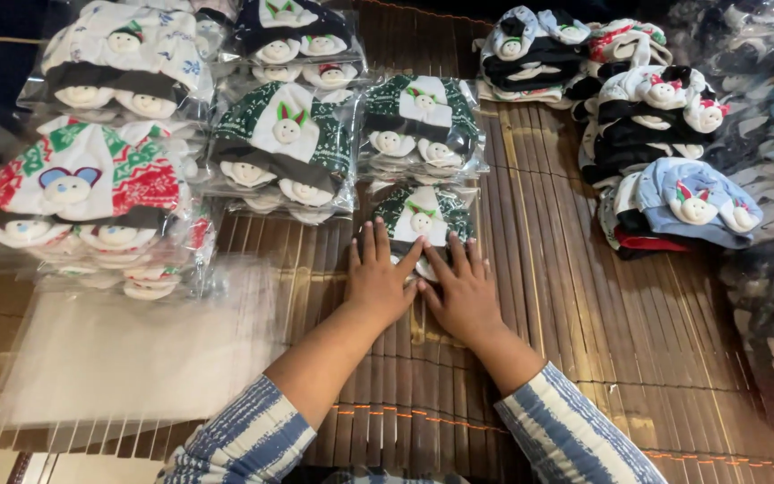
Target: Packaging small baby hats into individual plastic bags
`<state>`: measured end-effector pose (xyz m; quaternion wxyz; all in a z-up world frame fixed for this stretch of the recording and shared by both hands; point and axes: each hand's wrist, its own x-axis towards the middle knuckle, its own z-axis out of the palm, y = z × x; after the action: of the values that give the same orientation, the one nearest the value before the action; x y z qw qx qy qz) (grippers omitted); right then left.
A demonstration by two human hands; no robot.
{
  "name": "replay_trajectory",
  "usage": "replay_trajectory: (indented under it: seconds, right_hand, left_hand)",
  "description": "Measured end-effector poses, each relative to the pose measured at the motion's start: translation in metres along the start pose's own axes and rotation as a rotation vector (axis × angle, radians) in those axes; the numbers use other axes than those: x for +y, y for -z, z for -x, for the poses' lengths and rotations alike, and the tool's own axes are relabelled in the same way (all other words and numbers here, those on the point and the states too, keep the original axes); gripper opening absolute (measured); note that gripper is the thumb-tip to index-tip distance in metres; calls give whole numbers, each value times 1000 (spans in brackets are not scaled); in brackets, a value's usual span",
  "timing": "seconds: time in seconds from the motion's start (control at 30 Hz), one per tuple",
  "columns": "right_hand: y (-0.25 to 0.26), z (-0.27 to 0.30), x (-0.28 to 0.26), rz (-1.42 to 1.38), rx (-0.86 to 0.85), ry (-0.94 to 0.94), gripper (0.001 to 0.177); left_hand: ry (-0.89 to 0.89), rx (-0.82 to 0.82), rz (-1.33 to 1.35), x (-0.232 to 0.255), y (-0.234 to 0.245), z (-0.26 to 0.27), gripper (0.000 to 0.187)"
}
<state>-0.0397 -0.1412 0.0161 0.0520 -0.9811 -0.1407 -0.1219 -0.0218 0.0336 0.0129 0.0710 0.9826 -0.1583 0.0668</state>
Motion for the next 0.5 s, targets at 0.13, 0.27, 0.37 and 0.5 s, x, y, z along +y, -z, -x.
replay_trajectory:
  seconds: [0.13, 0.27, 0.37, 0.5]
  right_hand:
    - [4, -14, 6, 17, -4, 71, 63]
    - [5, -31, 8, -5, -54, 75, 61]
    - [-5, -42, 12, 5, -44, 80, 62]
    - [-14, -58, 18, -2, -3, 95, 60]
  left_hand:
    - [59, 23, -15, 3, -12, -9, 79]
    - [68, 44, -32, -6, -20, -24, 78]
    - [77, 7, -39, -10, -15, -36, 77]
    - [111, -76, -30, -13, -7, -50, 73]
